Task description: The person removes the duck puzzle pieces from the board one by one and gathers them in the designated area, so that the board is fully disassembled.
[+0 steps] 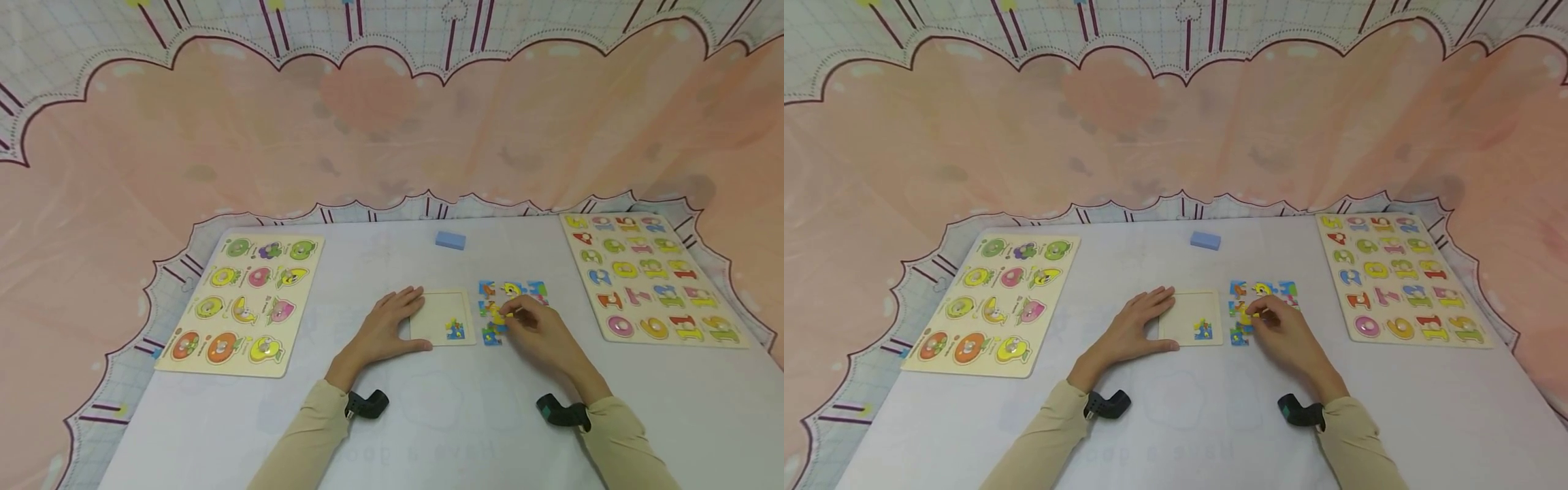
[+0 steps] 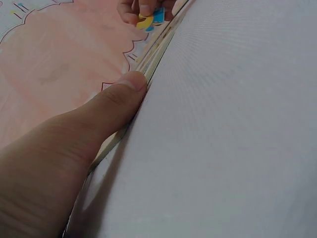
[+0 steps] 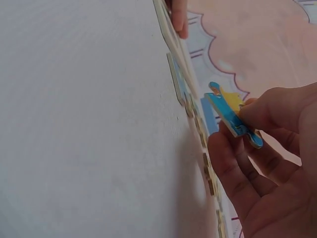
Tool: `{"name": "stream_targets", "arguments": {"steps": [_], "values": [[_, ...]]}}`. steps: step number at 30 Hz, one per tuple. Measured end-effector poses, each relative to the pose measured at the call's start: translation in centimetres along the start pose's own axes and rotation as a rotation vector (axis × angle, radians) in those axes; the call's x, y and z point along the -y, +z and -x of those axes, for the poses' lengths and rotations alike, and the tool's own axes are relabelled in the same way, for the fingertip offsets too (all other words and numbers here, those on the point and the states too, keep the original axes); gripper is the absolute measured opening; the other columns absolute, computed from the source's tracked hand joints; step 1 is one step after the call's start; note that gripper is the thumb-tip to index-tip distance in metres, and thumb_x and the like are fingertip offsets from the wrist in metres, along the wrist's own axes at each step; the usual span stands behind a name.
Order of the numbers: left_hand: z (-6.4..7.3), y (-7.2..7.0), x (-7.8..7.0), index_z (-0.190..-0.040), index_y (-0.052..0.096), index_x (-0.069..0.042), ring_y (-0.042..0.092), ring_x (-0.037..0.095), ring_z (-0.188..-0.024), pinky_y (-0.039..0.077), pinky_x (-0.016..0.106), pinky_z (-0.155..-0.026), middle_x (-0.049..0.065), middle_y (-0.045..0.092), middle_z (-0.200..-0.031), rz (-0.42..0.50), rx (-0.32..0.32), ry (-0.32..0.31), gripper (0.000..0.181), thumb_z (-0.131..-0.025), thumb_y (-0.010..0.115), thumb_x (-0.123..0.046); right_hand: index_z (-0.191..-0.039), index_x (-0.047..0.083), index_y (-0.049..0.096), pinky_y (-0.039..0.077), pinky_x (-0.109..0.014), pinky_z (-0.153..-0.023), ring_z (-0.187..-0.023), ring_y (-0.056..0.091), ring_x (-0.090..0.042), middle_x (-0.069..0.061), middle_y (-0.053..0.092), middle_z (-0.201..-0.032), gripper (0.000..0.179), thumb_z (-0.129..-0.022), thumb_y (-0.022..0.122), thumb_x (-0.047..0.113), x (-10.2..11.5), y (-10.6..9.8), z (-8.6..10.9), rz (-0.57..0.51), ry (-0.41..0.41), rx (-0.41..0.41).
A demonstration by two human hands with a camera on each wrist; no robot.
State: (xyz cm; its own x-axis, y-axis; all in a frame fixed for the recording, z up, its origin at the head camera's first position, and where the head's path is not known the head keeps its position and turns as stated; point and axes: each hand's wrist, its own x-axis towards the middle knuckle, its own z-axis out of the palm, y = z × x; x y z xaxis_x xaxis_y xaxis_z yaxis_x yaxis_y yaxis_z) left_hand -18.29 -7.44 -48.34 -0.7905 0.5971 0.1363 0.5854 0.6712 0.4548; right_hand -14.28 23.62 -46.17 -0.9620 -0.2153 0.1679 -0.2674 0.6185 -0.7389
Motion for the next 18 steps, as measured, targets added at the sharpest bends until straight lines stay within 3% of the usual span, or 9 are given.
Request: {"name": "stream_targets", "arguments": {"steps": [8,18], "values": [[-0.1,0.0,0.0,-0.144,0.038,-0.010,0.021,0.016,-0.146,0.015,0.039,-0.120,-0.002,0.029,-0.155,0.002,0.003,0.005,0.090,-0.075,0.070,-0.058,-0.102,0.011,0.063,0.047,-0.012,-0.079,-0.092,0.057,-0.005,-0.003,0.065,-0.102,0.014,-0.089,0.062,0.005,-0.7,-0.9,0.7,-0.008,-0.053,-0.015],[0.1,0.0,0.0,-0.144,0.039,-0.010,0.022,0.016,-0.146,0.016,0.040,-0.120,-0.002,0.029,-0.155,0.003,-0.001,0.001,0.089,-0.075,0.070,-0.057,-0.104,0.012,0.062,0.044,-0.009,-0.080,-0.091,0.054,-0.002,-0.003,0.065,-0.102,0.017,-0.088,0.064,0.005,-1.3,-1.5,1.4,-0.020,-0.069,0.027]]}}
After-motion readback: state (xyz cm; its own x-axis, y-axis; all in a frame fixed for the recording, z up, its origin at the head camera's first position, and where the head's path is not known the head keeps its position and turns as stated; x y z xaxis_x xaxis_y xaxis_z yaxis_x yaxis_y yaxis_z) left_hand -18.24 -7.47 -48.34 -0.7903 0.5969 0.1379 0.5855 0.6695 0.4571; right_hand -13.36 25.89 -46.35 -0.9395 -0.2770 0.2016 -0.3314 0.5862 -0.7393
